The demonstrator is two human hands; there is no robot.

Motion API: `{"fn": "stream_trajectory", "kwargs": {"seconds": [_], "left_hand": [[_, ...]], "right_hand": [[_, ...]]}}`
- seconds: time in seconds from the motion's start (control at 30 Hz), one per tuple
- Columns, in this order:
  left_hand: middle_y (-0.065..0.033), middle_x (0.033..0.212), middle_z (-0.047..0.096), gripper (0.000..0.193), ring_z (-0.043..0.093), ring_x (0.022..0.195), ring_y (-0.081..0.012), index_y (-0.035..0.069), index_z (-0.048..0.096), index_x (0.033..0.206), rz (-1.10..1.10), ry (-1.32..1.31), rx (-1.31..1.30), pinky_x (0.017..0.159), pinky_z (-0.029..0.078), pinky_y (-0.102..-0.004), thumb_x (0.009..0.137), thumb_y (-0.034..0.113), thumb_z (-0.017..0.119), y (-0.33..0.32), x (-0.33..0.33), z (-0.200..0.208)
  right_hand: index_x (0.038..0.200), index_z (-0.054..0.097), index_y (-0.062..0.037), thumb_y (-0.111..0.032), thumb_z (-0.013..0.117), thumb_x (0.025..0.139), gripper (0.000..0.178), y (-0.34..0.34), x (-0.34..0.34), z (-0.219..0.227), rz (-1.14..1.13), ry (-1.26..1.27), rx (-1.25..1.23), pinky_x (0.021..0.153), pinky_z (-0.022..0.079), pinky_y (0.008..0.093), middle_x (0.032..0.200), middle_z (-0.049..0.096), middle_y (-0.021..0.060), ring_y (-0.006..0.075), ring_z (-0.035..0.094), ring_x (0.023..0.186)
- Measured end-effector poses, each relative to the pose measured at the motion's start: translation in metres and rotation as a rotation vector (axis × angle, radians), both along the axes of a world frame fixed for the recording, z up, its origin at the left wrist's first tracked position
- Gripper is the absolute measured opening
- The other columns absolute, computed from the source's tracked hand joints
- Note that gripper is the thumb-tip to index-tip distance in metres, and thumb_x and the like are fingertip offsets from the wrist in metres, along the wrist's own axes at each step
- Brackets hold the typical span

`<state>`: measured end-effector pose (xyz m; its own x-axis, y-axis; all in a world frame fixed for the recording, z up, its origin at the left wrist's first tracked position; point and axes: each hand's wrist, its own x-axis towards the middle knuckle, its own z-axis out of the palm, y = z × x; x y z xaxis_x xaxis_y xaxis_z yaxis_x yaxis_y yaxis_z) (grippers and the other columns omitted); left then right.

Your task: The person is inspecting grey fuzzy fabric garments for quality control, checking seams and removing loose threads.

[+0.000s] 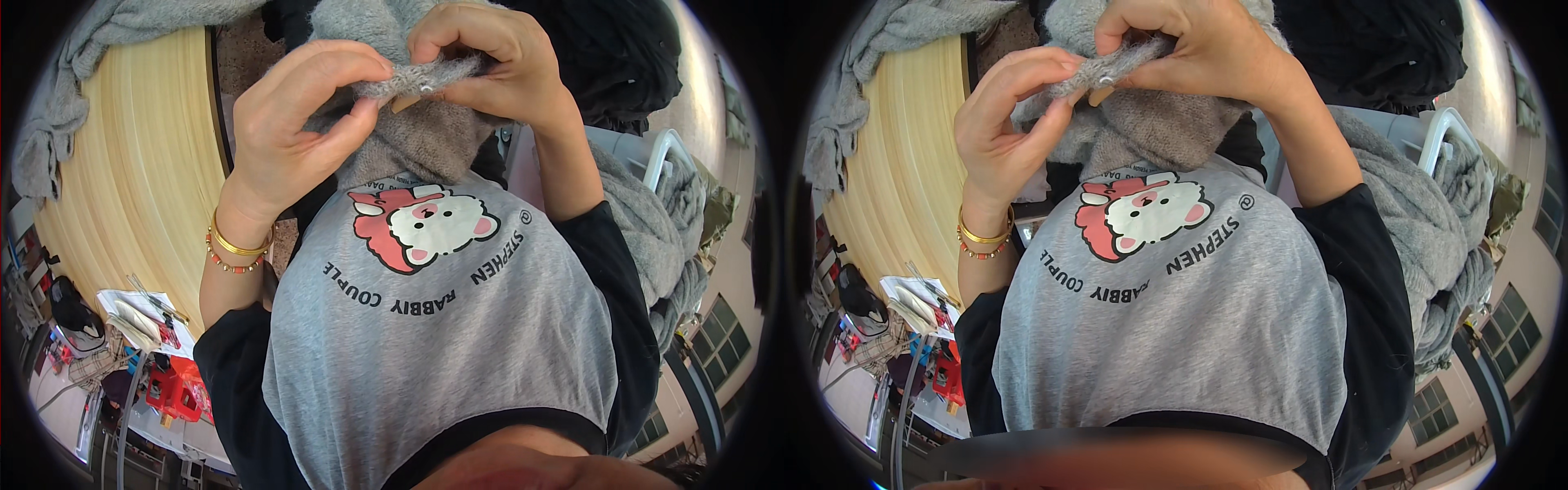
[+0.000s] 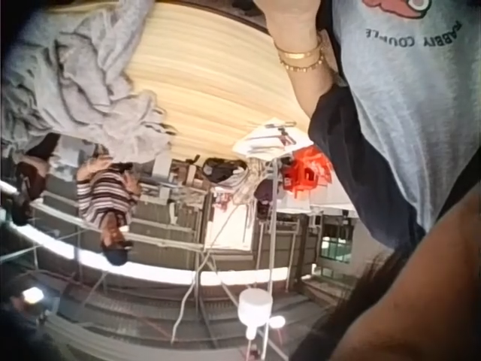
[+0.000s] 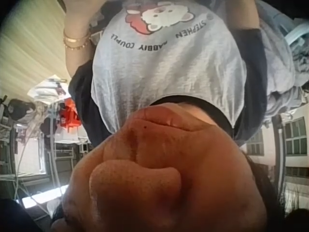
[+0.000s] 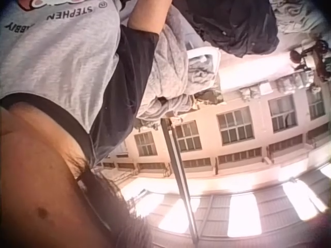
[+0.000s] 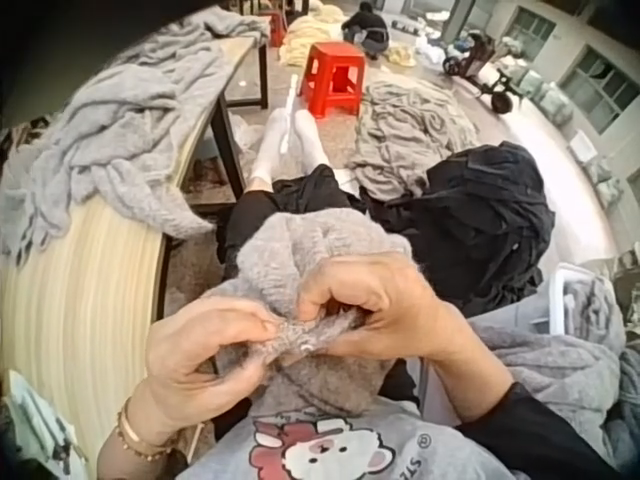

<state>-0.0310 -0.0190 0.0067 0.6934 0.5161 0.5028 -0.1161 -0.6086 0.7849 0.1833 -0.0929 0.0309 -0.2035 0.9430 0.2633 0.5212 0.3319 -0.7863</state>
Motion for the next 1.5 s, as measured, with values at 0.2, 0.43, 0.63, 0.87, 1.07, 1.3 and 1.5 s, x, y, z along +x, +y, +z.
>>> {"fn": "stream_trajectory", "kwargs": {"seconds": [0.2, 0.43, 0.63, 0.87, 1.07, 1.3, 1.5], "left_hand": [[-0.0092, 0.09, 0.067, 0.025, 0.066, 0.079, -0.0207, 0.002, 0.064, 0.091, -0.012, -0.019, 0.149, 0.067, 0.053, -0.0267, 0.068, -0.007, 0.068, -0.003, -0.002, -0.005], [-0.0069, 0.086, 0.066, 0.032, 0.064, 0.067, -0.0183, 0.004, 0.063, 0.094, 0.084, -0.081, 0.427, 0.055, 0.052, -0.0256, 0.065, -0.004, 0.071, -0.001, 0.001, -0.018], [-0.0068, 0.086, 0.065, 0.033, 0.063, 0.065, -0.0171, 0.004, 0.063, 0.096, 0.094, -0.102, 0.492, 0.052, 0.051, -0.0246, 0.065, -0.003, 0.072, -0.003, 0.004, -0.018], [-0.0077, 0.086, 0.065, 0.03, 0.062, 0.065, -0.0182, 0.003, 0.061, 0.092, -0.031, -0.084, 0.363, 0.052, 0.05, -0.0256, 0.064, -0.003, 0.072, 0.001, 0.008, -0.01], [-0.0076, 0.085, 0.064, 0.033, 0.063, 0.065, -0.0193, 0.003, 0.061, 0.092, 0.017, -0.112, 0.461, 0.052, 0.05, -0.0261, 0.062, -0.001, 0.074, 0.003, 0.011, -0.008], [-0.0042, 0.081, 0.063, 0.024, 0.059, 0.061, -0.0144, 0.003, 0.062, 0.089, 0.097, -0.18, 0.545, 0.052, 0.047, -0.0235, 0.068, 0.001, 0.074, 0.007, 0.029, -0.011], [0.0058, 0.074, 0.056, 0.016, 0.045, 0.063, 0.0014, -0.001, 0.065, 0.096, -0.092, 0.248, -0.527, 0.053, 0.036, -0.0176, 0.09, 0.014, 0.065, 0.014, 0.032, -0.021]], "right_hand": [[0.084, 0.062, -0.0044, -0.005, 0.075, 0.066, 0.022, -0.003, -0.001, -0.004, 0.048, 0.074, -0.046, 0.06, 0.047, 0.0273, 0.077, 0.062, 0.005, 0.0174, 0.062, 0.069], [0.088, 0.06, 0.0015, 0.002, 0.069, 0.061, 0.029, -0.001, -0.002, -0.021, 0.154, 0.062, 0.182, 0.069, 0.049, 0.0261, 0.086, 0.063, 0.0088, 0.0202, 0.062, 0.079], [0.088, 0.059, 0.0033, 0.003, 0.068, 0.061, 0.028, -0.008, 0.004, -0.024, 0.134, 0.211, 0.093, 0.068, 0.049, 0.0267, 0.086, 0.062, 0.0118, 0.0206, 0.062, 0.079], [0.089, 0.059, 0.0059, 0.003, 0.067, 0.065, 0.025, -0.009, 0.01, -0.031, 0.158, 0.29, 0.098, 0.063, 0.047, 0.0234, 0.087, 0.062, 0.013, 0.0174, 0.06, 0.078], [0.088, 0.058, 0.0072, 0.004, 0.063, 0.067, 0.021, -0.01, 0.007, -0.028, 0.147, 0.306, 0.12, 0.063, 0.046, 0.0231, 0.085, 0.061, 0.0128, 0.0175, 0.06, 0.076], [0.09, 0.06, 0.0058, 0.002, 0.063, 0.073, 0.018, -0.004, 0.005, -0.008, 0.096, 0.106, 0.313, 0.063, 0.044, 0.022, 0.083, 0.061, 0.0081, 0.0123, 0.057, 0.073], [0.09, 0.065, 0.0023, 0.004, 0.07, 0.074, 0.017, -0.002, 0.024, -0.015, -0.258, 0.58, -0.056, 0.065, 0.046, 0.02, 0.083, 0.066, 0.0025, 0.007, 0.059, 0.072]]}}
